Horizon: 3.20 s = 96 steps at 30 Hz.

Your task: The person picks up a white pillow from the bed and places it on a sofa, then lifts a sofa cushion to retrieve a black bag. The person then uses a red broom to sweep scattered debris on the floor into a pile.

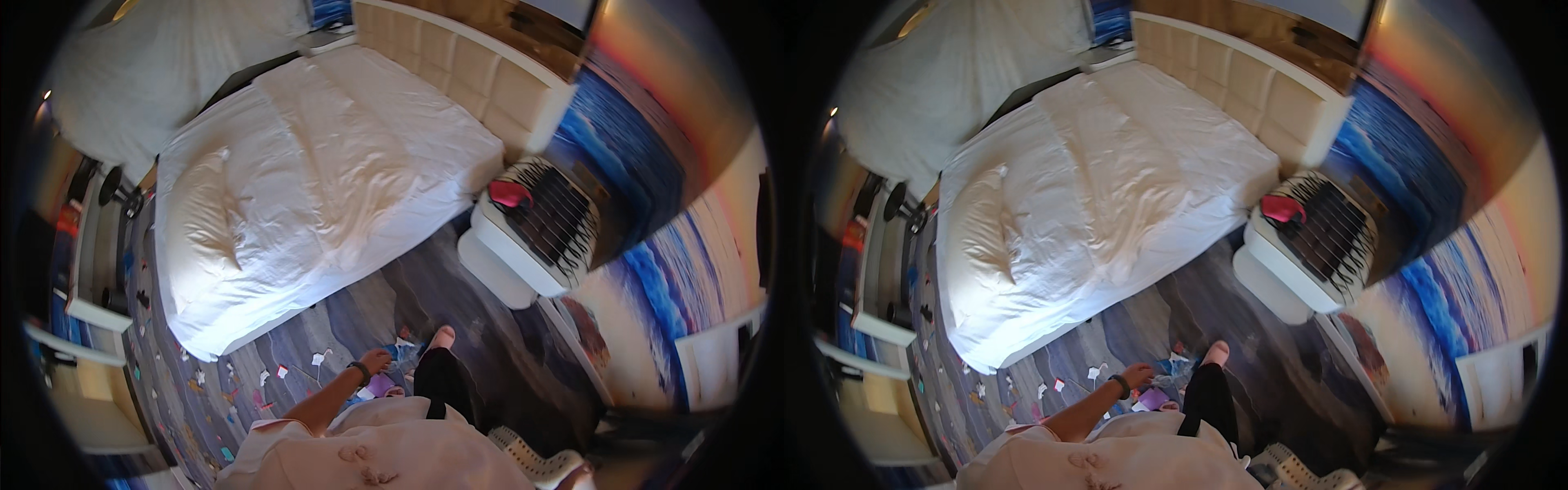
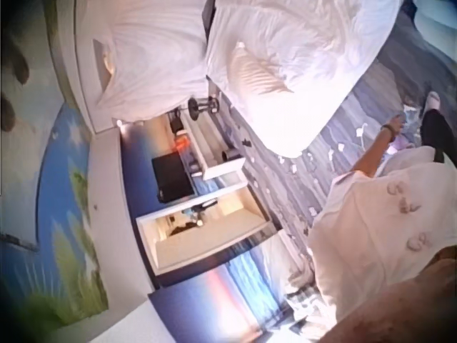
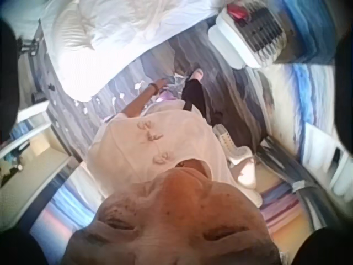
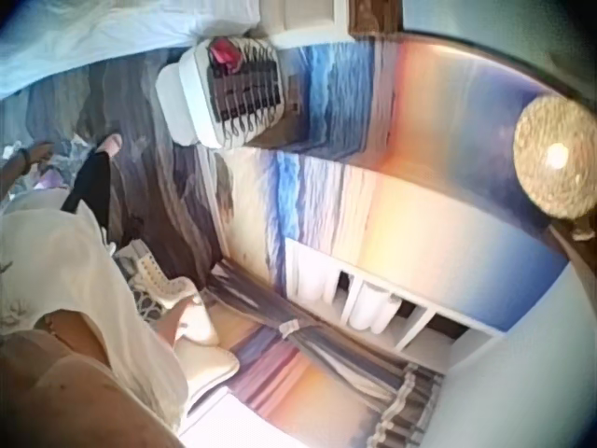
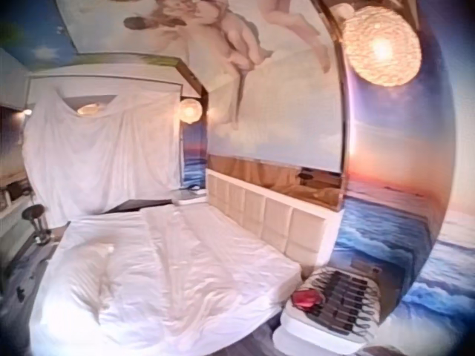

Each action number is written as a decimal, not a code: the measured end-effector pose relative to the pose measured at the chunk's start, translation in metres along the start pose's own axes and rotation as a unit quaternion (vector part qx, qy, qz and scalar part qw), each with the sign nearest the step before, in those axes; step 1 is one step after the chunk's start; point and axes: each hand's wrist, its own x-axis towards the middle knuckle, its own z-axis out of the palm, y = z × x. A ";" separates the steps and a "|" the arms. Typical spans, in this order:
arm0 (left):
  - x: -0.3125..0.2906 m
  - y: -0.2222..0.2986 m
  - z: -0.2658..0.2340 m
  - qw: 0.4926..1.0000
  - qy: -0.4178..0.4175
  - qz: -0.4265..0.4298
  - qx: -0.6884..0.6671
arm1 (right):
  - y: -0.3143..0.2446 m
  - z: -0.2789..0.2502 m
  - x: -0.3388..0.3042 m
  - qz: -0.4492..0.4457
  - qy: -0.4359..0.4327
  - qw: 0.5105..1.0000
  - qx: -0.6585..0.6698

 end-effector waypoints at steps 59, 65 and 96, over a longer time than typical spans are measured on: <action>0.357 0.233 -0.315 0.874 0.370 -0.312 -0.052 | -0.715 0.732 -0.353 -0.458 -0.665 0.449 -0.383; 0.376 0.235 -0.302 0.816 0.426 -0.388 -0.043 | -0.782 0.757 -0.337 -0.478 -0.660 0.397 -0.424; 0.540 0.696 0.058 0.863 -0.237 0.366 0.255 | -0.840 0.789 -0.275 -0.501 -0.776 0.345 -0.166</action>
